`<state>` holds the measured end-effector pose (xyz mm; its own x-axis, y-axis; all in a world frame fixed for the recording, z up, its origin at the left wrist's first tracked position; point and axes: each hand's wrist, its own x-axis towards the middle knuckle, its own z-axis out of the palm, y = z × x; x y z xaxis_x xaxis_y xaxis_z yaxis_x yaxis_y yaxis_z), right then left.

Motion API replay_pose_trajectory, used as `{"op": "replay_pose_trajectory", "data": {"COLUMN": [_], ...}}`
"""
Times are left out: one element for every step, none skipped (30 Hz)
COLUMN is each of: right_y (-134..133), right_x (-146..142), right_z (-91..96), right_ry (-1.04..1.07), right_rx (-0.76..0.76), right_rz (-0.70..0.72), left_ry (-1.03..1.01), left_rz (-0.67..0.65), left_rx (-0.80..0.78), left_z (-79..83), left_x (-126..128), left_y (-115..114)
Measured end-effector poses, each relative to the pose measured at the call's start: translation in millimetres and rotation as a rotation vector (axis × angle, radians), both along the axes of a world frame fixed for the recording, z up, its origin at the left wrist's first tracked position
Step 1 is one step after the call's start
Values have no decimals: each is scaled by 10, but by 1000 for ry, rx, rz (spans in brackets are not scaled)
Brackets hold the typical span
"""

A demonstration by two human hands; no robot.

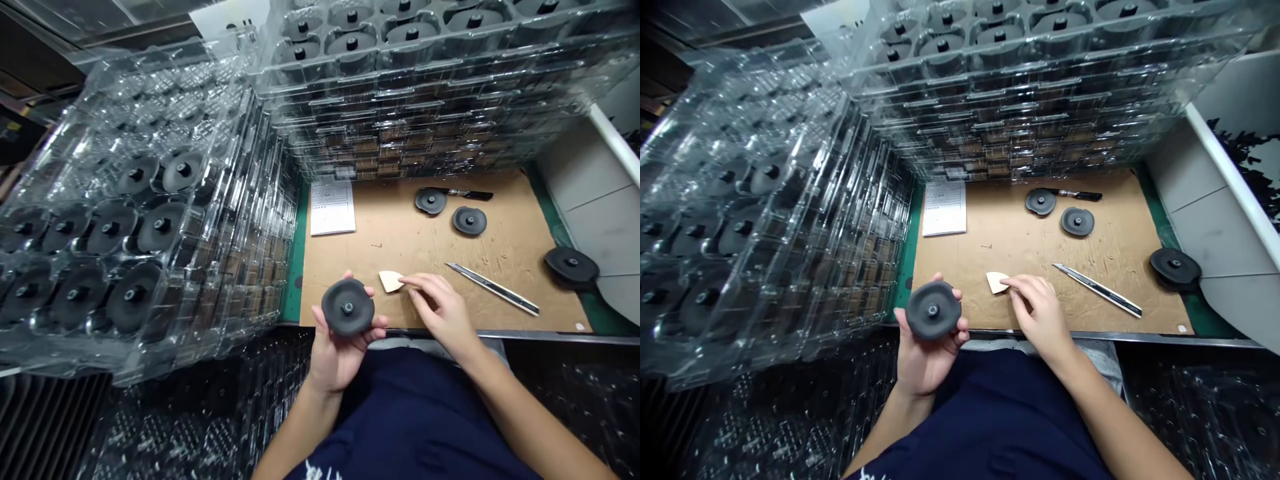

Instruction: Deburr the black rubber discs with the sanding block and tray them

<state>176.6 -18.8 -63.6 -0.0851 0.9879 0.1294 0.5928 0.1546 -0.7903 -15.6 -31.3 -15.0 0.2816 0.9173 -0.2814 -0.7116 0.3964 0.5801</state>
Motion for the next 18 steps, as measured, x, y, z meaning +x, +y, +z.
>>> {"op": "replay_pose_trajectory", "data": {"right_y": [-32, -68, -106, -147, -186, -220, -247, -263, -265, -254, -231, -199, -163, -127, -96, -72, -57, -49], "right_x": [20, 32, 37, 34, 27, 18, 11, 9, 14, 27, 47, 72, 97, 119, 132, 133, 120, 95], "right_z": [16, 33, 51, 70, 89, 109, 130, 150, 173, 198, 226, 257, 292, 327, 361, 390, 411, 421], "right_ry": [2, 2, 0, -3, -5, -6, -5, -8, -19, -37, -61, -83, -92, -74, -25, 62, 168, 271], "right_rx": [7, 19, 34, 52, 69, 86, 109, 138, 171, 205, 235, 257, 261, 245, 207, 127, 19, -99], "right_rz": [2, 3, 8, 22, 43, 69, 100, 136, 176, 217, 262, 306, 348, 380, 393, 369, 310, 233], "left_ry": [147, 324, 510, 686, 839, 960, 1047, 1104, 1140, 1161, 1170, 1172, 1166, 1140, 1094, 1033, 969, 915], "left_rz": [8, 11, 6, -10, -37, -67, -93, -116, -134, -145, -148, -152, -168, -203, -256, -317, -373, -412], "left_rx": [128, 287, 457, 616, 747, 842, 903, 938, 954, 961, 965, 956, 922, 832, 699, 547, 403, 292], "left_z": [-43, -84, -119, -145, -162, -168, -164, -152, -134, -109, -82, -53, -25, 0, 19, 30, 33, 28], "left_x": [-14, -29, -47, -64, -81, -94, -104, -110, -111, -108, -102, -92, -80, -65, -47, -27, -5, 16], "left_y": [9, 21, 36, 53, 69, 85, 98, 108, 116, 122, 126, 129, 131, 132, 131, 127, 124, 122]}}
